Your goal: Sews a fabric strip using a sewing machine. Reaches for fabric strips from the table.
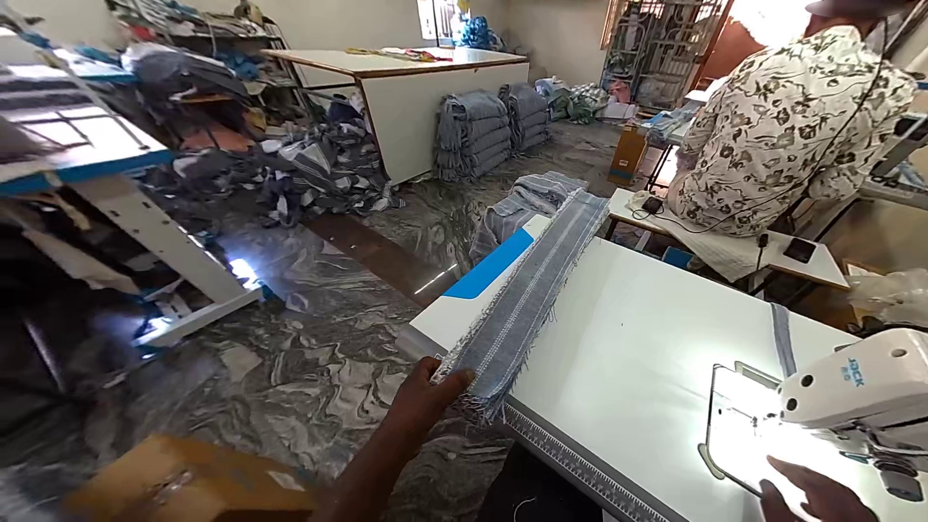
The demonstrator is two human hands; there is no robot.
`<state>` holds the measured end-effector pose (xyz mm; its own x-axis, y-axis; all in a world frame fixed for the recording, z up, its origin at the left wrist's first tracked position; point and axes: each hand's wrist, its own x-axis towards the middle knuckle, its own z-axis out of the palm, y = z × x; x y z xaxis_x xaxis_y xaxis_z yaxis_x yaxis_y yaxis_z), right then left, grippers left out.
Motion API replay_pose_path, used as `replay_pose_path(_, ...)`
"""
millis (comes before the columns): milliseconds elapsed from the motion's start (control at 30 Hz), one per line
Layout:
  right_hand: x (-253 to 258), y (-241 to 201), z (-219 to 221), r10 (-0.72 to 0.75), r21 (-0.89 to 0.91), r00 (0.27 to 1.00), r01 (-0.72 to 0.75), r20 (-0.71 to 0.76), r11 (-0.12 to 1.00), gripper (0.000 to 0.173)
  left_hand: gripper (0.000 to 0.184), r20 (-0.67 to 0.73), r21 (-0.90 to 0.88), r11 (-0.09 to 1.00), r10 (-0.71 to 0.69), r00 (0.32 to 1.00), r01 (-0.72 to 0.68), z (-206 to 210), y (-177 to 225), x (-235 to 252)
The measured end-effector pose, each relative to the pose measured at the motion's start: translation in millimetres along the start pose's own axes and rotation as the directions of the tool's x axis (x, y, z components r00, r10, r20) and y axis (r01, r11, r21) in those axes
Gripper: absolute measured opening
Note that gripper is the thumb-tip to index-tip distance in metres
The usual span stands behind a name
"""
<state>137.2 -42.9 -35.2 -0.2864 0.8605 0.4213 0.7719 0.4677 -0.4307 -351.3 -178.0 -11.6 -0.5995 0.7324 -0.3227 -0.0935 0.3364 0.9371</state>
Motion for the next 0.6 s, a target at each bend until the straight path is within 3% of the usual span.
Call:
replay_pose_path(133, 16, -109, 16, -0.079, 0.434, 0.99, 0.021, 0.116, 0.901, 0.03, 0.064, 0.08, -0.021, 0.999, -0.032, 0.996, 0.033, 14, 3, -11)
replay_pose_path(233, 46, -188, 30, -0.266, 0.528, 0.948, 0.139, 0.172, 0.837, 0.042, 0.073, 0.13, -0.077, 0.996, -0.027, 0.991, 0.037, 33, 2, -24)
replay_pose_path(300, 60, -228, 30, -0.36, 0.446, 0.879, 0.198, 0.314, 0.873, 0.07, 0.069, 0.19, -0.123, 0.99, -0.037, 0.981, 0.061, 49, 4, -37)
replay_pose_path(400, 65, -261, 25, -0.265, 0.092, 0.701, 0.275, 0.662, 0.957, 0.111, 0.064, 0.323, -0.189, 0.977, -0.035, 0.946, 0.101, 74, 5, -55)
replay_pose_path(433, 58, -259, 31, -0.24, 0.008, 0.727, 0.307, 0.643, 0.952, 0.113, 0.064, 0.355, -0.22, 0.97, -0.023, 0.934, 0.108, 80, 5, -59)
replay_pose_path(500, 41, -239, 51, -0.31, -0.116, 0.865, 0.382, 0.394, 0.917, 0.104, 0.06, 0.401, -0.316, 0.942, 0.021, 0.916, 0.116, 92, 4, -66)
replay_pose_path(600, 28, -209, 68, -0.404, -0.257, 0.911, 0.411, 0.085, 0.874, 0.077, 0.057, 0.44, -0.389, 0.912, 0.059, 0.896, 0.131, 106, 3, -75)
